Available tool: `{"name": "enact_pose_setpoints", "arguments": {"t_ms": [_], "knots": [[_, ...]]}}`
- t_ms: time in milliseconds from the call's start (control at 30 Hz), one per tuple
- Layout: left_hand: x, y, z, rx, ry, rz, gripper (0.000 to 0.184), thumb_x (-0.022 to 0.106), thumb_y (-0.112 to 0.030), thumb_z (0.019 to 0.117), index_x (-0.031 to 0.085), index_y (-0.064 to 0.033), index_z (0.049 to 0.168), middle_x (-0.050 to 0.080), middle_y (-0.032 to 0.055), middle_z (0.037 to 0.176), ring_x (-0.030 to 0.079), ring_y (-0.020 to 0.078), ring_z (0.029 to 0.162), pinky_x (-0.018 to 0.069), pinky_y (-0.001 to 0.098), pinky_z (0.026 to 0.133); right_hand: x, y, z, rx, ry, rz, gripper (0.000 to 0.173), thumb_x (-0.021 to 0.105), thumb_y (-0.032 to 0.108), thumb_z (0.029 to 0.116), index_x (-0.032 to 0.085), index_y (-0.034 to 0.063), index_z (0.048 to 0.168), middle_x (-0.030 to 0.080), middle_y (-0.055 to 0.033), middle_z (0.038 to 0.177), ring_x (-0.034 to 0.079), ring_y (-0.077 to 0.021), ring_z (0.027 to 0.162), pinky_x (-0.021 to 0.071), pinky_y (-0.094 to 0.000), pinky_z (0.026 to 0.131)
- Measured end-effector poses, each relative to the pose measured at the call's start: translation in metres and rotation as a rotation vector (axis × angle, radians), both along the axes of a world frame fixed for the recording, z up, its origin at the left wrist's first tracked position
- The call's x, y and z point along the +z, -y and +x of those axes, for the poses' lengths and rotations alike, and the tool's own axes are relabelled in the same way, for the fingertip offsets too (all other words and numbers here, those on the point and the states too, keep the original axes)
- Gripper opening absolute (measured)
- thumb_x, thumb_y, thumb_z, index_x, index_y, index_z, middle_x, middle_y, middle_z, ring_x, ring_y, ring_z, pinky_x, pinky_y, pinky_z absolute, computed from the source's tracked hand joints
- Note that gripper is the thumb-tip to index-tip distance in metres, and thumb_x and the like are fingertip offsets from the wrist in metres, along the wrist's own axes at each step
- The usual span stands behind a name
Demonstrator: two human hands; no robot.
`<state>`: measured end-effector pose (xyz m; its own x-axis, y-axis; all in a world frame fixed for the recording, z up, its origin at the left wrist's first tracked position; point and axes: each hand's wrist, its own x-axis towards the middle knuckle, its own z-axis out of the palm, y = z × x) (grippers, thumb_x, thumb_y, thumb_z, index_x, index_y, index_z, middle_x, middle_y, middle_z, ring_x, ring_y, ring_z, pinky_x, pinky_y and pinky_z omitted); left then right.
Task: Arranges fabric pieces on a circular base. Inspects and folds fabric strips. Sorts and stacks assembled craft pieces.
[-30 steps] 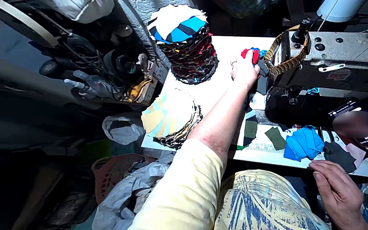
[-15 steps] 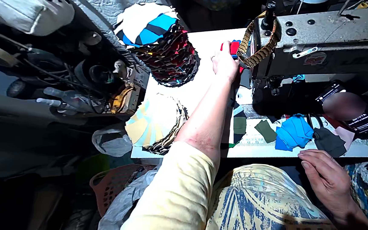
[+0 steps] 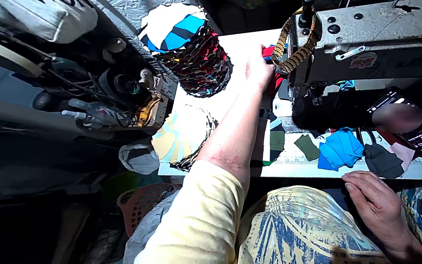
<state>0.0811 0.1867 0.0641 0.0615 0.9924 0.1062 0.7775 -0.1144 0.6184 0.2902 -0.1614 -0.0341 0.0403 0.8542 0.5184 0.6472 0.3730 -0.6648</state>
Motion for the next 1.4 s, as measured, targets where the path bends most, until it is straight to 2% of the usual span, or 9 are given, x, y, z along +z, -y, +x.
{"name": "enact_pose_setpoints", "arguments": {"t_ms": [100,200,433,600,933,1067,1200,1300,1400], "knots": [[0.018,0.017,0.004,0.001,-0.066,-0.097,0.068,0.076,-0.033,0.091,0.049,-0.012,0.15,0.051,0.0217,0.148,0.052,0.0384,0.134,0.0427,0.0561,0.107,0.0,0.0,0.0,0.009,0.006,0.0,0.028,0.057,0.022,0.1046,0.076,0.0023,0.102,0.074,-0.0121,0.1,0.069,-0.0171,0.103,0.0549,-0.0273,0.093],[0.024,0.022,0.011,0.024,-0.129,-0.147,0.078,0.079,-0.032,0.0883,0.042,-0.0177,0.156,0.055,0.0232,0.144,0.052,0.0418,0.134,0.0435,0.0581,0.105,0.001,0.001,0.001,0.013,0.003,0.001,0.028,0.056,0.021,0.1046,0.076,0.0018,0.103,0.073,-0.0122,0.1,0.068,-0.0173,0.103,0.0544,-0.0267,0.093],[0.02,0.008,0.006,0.002,-0.126,-0.104,0.058,0.071,-0.018,0.0917,0.052,-0.01,0.146,0.06,0.018,0.14,0.057,0.035,0.131,0.0444,0.0565,0.106,-0.006,-0.001,0.002,-0.015,-0.03,-0.015,0.027,0.057,0.021,0.1042,0.076,0.0028,0.104,0.073,-0.0108,0.099,0.068,-0.0152,0.101,0.0549,-0.0266,0.091],[0.014,0.009,0.006,0.022,-0.064,-0.064,0.052,0.072,-0.02,0.0923,0.056,-0.0101,0.141,0.065,0.0183,0.133,0.06,0.0341,0.127,0.0449,0.0554,0.104,-0.01,-0.006,0.002,-0.054,-0.07,-0.03,0.024,0.059,0.018,0.1027,0.077,0.002,0.105,0.07,-0.0102,0.096,0.066,-0.0116,0.095,0.054,-0.0217,0.086],[-0.033,-0.058,-0.03,0.059,0.392,0.035,0.064,0.08,-0.019,0.0779,0.058,-0.0064,0.136,0.068,0.016,0.123,0.066,0.0259,0.114,0.0538,0.0486,0.098,-0.016,-0.007,0.002,-0.074,-0.091,0.004,0.02,0.062,0.016,0.1012,0.076,0.0019,0.103,0.068,-0.0097,0.095,0.065,-0.0107,0.093,0.0538,-0.0201,0.083],[-0.015,-0.055,-0.041,0.057,0.493,0.132,0.062,0.08,-0.017,0.0734,0.062,-0.0065,0.131,0.067,0.0144,0.122,0.066,0.0208,0.111,0.0554,0.0415,0.093,-0.016,-0.009,0.002,-0.068,-0.088,0.013,0.02,0.062,0.016,0.1012,0.076,0.0017,0.103,0.068,-0.0097,0.094,0.065,-0.011,0.093,0.0537,-0.0203,0.083],[0.011,-0.032,-0.05,-0.02,0.662,0.205,0.069,0.076,-0.012,0.0777,0.048,-0.002,0.14,0.065,0.0132,0.121,0.07,0.0166,0.099,0.0612,0.034,0.079,-0.017,-0.006,0.001,-0.082,-0.095,0.007,0.019,0.062,0.016,0.1013,0.076,0.0024,0.103,0.068,-0.0096,0.095,0.065,-0.0112,0.093,0.0543,-0.0223,0.084],[0.034,-0.004,-0.058,-0.07,0.862,0.27,0.072,0.075,-0.006,0.0809,0.04,0.0009,0.144,0.064,0.0128,0.122,0.07,0.0183,0.103,0.0628,0.0354,0.083,-0.02,-0.007,0.001,-0.092,-0.098,0.011,0.019,0.062,0.016,0.1013,0.076,0.0026,0.103,0.069,-0.0096,0.095,0.065,-0.0115,0.091,0.0551,-0.0238,0.083],[0.047,0.021,-0.078,-0.07,0.959,0.302,0.056,0.073,-0.008,0.0862,0.045,-0.0011,0.134,0.069,0.0091,0.107,0.071,0.0188,0.092,0.063,0.037,0.079,-0.021,-0.006,0.002,-0.089,-0.096,0.008,0.019,0.063,0.016,0.1011,0.077,0.003,0.103,0.069,-0.0089,0.095,0.065,-0.0116,0.092,0.0556,-0.0244,0.084]]}}
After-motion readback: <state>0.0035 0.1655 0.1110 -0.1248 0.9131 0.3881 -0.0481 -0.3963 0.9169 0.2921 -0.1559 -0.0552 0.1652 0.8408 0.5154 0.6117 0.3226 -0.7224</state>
